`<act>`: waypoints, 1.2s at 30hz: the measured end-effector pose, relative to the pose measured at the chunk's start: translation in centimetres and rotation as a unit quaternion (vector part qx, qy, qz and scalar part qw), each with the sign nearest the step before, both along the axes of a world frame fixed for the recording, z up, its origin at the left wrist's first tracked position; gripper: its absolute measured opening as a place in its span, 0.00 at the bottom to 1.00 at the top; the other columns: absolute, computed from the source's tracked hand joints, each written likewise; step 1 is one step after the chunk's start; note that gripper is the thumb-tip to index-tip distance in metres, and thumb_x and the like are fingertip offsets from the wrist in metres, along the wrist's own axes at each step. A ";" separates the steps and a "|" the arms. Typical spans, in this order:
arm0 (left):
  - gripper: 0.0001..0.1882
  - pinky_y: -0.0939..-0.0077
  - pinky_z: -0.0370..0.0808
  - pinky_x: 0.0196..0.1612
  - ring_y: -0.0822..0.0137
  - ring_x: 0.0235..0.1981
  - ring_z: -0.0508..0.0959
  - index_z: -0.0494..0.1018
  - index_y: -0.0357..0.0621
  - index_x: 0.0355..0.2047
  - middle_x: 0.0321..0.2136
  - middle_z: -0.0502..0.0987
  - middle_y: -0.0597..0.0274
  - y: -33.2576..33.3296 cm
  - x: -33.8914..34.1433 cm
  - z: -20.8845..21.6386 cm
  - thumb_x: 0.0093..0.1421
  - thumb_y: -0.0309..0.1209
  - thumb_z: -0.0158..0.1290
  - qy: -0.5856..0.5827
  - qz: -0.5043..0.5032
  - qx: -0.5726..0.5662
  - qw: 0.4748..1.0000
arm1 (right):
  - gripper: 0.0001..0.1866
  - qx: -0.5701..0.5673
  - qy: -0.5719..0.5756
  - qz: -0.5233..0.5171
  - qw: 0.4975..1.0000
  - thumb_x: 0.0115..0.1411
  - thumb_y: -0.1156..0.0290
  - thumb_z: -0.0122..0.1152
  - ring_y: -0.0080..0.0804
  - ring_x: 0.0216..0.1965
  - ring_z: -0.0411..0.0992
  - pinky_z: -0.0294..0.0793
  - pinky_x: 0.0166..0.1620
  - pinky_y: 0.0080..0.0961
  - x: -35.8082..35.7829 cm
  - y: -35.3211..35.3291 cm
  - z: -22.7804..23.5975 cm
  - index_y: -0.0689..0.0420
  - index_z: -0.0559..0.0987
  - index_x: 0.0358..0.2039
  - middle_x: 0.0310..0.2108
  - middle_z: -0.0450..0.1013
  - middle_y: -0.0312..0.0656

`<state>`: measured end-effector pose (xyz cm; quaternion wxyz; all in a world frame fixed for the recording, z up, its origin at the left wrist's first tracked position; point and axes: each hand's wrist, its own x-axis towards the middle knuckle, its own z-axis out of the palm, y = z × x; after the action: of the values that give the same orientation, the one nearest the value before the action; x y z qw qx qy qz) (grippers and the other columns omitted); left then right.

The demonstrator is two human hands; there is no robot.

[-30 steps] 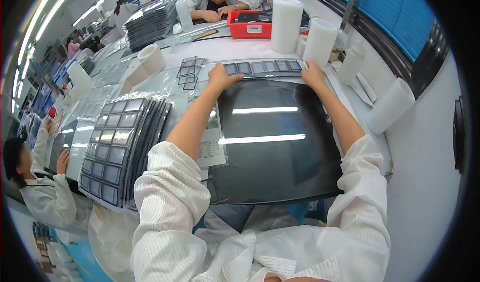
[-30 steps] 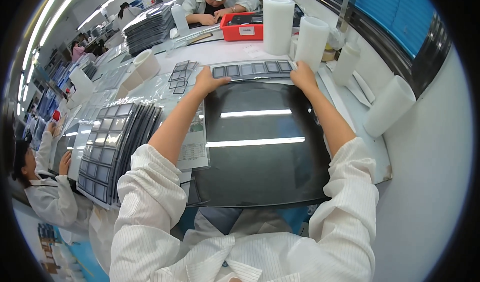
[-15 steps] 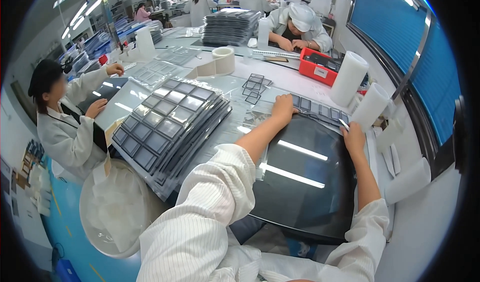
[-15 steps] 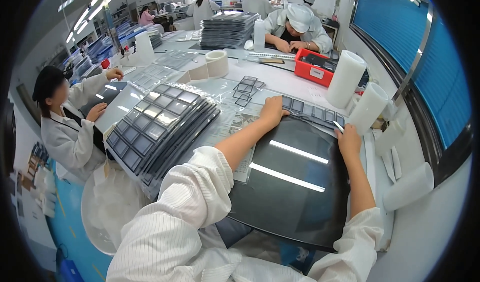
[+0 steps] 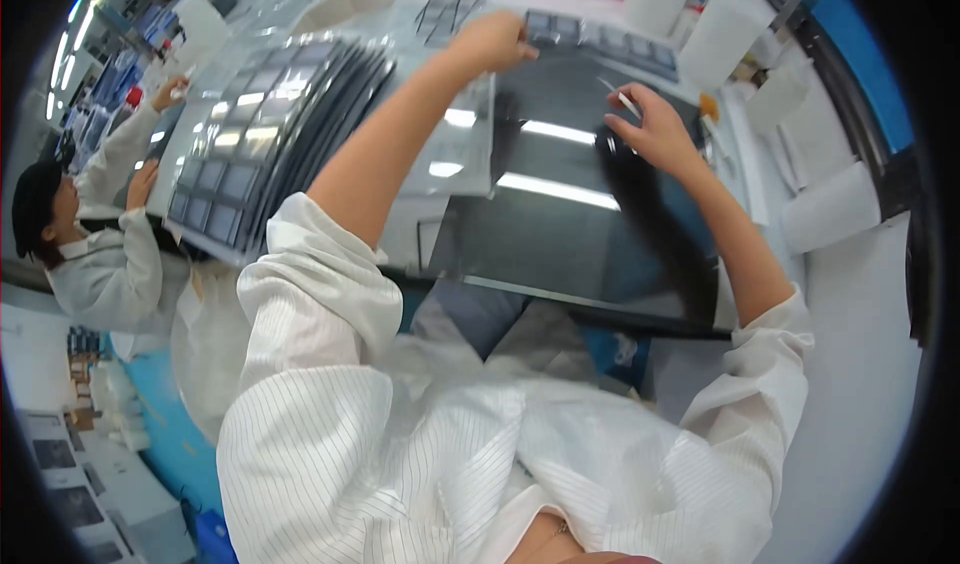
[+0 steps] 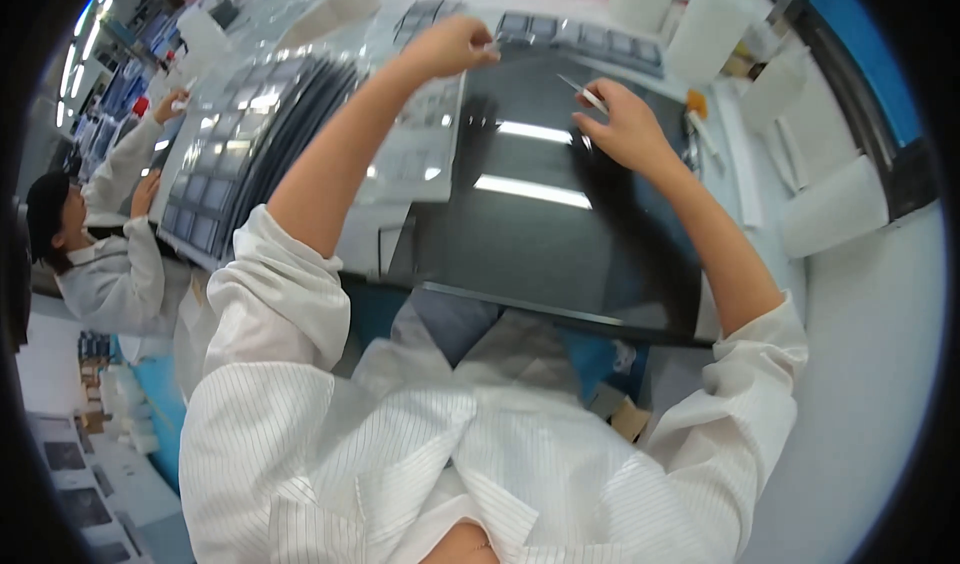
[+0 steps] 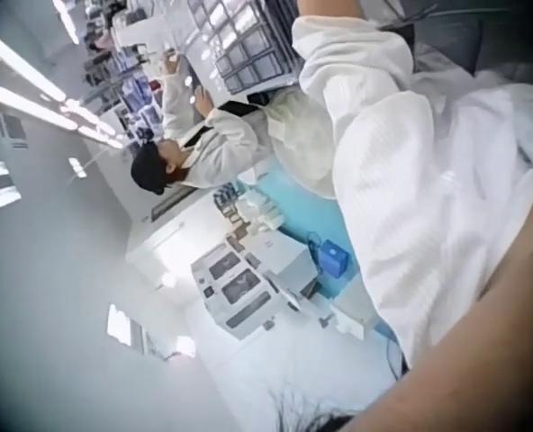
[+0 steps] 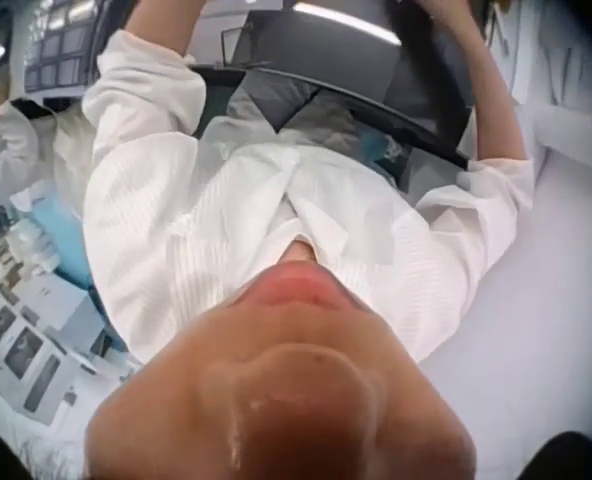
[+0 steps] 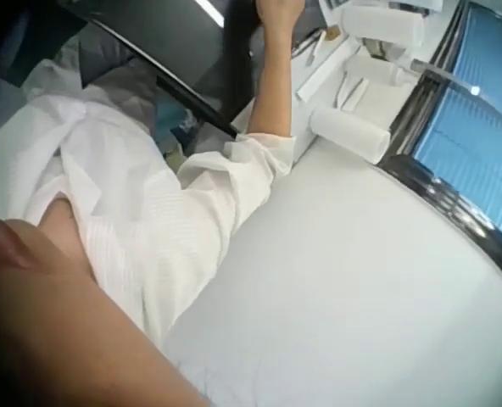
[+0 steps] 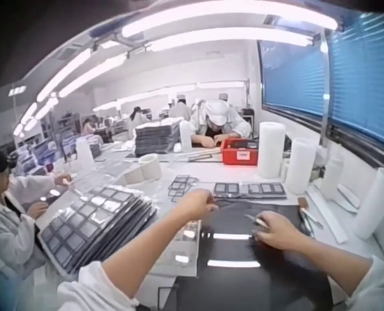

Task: Inspecting and sorting small, transparent film components from a grid-like sheet at an industrial workstation.

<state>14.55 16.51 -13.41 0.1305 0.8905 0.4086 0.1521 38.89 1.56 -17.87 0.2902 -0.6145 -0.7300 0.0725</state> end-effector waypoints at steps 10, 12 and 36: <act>0.25 0.65 0.72 0.48 0.55 0.45 0.75 0.74 0.38 0.44 0.41 0.77 0.52 -18.2 -14.0 1.7 0.50 0.39 0.65 -0.071 -0.101 -0.087 0.989 | 0.09 0.015 0.036 0.094 0.995 0.60 0.70 0.59 0.37 0.33 0.73 0.71 0.37 0.28 -5.9 -5.7 -1.1 0.59 0.75 0.40 0.34 0.73 0.43; 0.29 0.65 0.70 0.52 0.56 0.49 0.74 0.73 0.40 0.48 0.45 0.76 0.54 -21.6 -15.8 -0.2 0.48 0.39 0.66 -0.085 -0.085 -0.028 0.992 | 0.10 0.008 0.028 0.099 0.995 0.60 0.69 0.60 0.36 0.32 0.73 0.72 0.37 0.27 -6.4 -6.0 -0.9 0.60 0.75 0.39 0.34 0.73 0.43; 0.16 0.68 0.75 0.46 0.61 0.48 0.76 0.76 0.44 0.40 0.43 0.78 0.63 -19.7 -8.9 -1.4 0.48 0.31 0.62 -0.063 -0.152 0.417 0.894 | 0.19 -0.369 0.483 0.196 0.769 0.66 0.57 0.54 0.11 0.14 0.55 0.54 0.17 0.11 -8.4 -7.6 1.5 0.62 0.80 0.37 0.27 0.77 0.43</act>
<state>5.66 -3.21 -14.81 -0.2055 0.9029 0.1588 0.3427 30.48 -6.02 -16.41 0.3348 -0.4022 -0.5147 0.6792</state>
